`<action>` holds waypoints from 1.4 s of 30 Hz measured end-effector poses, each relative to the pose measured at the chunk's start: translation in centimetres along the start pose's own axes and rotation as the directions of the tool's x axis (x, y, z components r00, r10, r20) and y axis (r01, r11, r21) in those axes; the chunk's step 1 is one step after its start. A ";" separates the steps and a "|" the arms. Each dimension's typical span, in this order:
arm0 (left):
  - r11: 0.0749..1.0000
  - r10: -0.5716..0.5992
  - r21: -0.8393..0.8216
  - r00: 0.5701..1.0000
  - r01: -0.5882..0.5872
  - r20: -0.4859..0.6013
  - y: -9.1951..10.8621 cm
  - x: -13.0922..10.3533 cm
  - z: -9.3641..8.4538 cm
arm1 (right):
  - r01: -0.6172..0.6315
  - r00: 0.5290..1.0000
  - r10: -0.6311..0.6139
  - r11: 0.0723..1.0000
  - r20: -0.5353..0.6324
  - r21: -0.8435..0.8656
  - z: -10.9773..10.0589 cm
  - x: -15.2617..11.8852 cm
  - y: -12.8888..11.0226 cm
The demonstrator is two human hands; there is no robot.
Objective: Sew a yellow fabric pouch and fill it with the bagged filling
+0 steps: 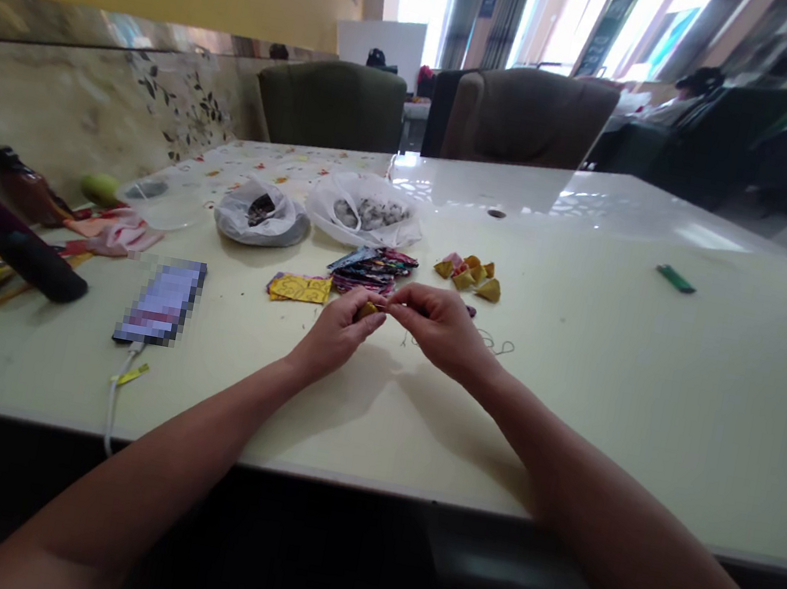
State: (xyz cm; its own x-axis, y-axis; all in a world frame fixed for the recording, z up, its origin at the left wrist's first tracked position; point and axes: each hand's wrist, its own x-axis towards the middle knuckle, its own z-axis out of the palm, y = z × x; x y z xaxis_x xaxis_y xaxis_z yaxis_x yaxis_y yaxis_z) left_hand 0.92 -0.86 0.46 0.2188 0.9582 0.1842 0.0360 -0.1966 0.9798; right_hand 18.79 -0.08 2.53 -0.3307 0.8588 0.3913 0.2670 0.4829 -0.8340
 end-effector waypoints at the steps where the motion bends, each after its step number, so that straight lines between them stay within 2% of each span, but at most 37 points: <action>1: 1.000 -0.007 -0.008 1.000 0.007 -0.002 0.0 0.0 0.0 | 0.008 1.000 -0.008 1.000 0.003 -0.015 0.1 0.0 0.1; 5: 1.000 -0.019 -0.025 1.000 0.019 -0.009 0.1 -0.1 0.1 | 0.034 0.999 -0.033 0.998 0.005 -0.047 0.2 -0.1 0.2; 11: 0.996 0.051 0.074 0.999 -0.052 0.005 -0.3 0.0 0.0 | 0.028 1.000 -0.027 0.999 0.007 -0.047 0.1 -0.1 0.0; 15: 0.977 0.117 0.178 0.993 -0.119 0.023 -0.5 0.0 -0.2 | 0.025 1.000 -0.025 0.999 0.006 -0.047 0.1 -0.1 0.0; 21: 0.901 0.227 0.357 0.969 -0.248 0.099 -0.5 0.1 -0.2 | 0.041 0.999 -0.040 0.998 0.014 -0.048 0.2 -0.1 0.1; 25: 0.870 0.287 0.381 0.950 -0.311 0.120 -0.5 0.2 -0.1 | -0.011 1.000 0.010 0.999 0.016 0.047 0.6 -0.2 0.2; 30: 0.939 0.201 0.261 0.974 -0.222 0.105 -0.5 0.0 0.0 | -0.129 0.991 0.131 0.952 0.014 0.278 1.3 -0.3 0.5; 34: 0.962 0.163 0.208 0.982 -0.180 0.097 -0.7 0.0 0.0 | -0.241 0.969 0.241 0.888 0.051 0.392 1.4 -0.4 0.5; 38: 0.968 0.140 0.195 0.985 -0.158 0.104 -0.6 0.0 0.1 | -0.274 0.961 0.264 0.861 0.084 0.429 1.3 -0.4 0.4; 42: 0.992 0.054 0.111 0.993 -0.066 0.107 -0.5 0.0 0.1 | -0.217 0.976 0.211 0.925 0.053 0.314 1.1 -0.2 0.5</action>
State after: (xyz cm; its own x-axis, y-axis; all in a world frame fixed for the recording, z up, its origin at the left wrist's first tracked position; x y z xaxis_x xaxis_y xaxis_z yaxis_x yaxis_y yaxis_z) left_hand 1.02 -0.82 0.00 0.3232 0.9185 0.2279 0.1298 -0.2816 0.9507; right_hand 18.05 -0.20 1.60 -0.3146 0.9309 0.1856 0.0347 0.2066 -0.9778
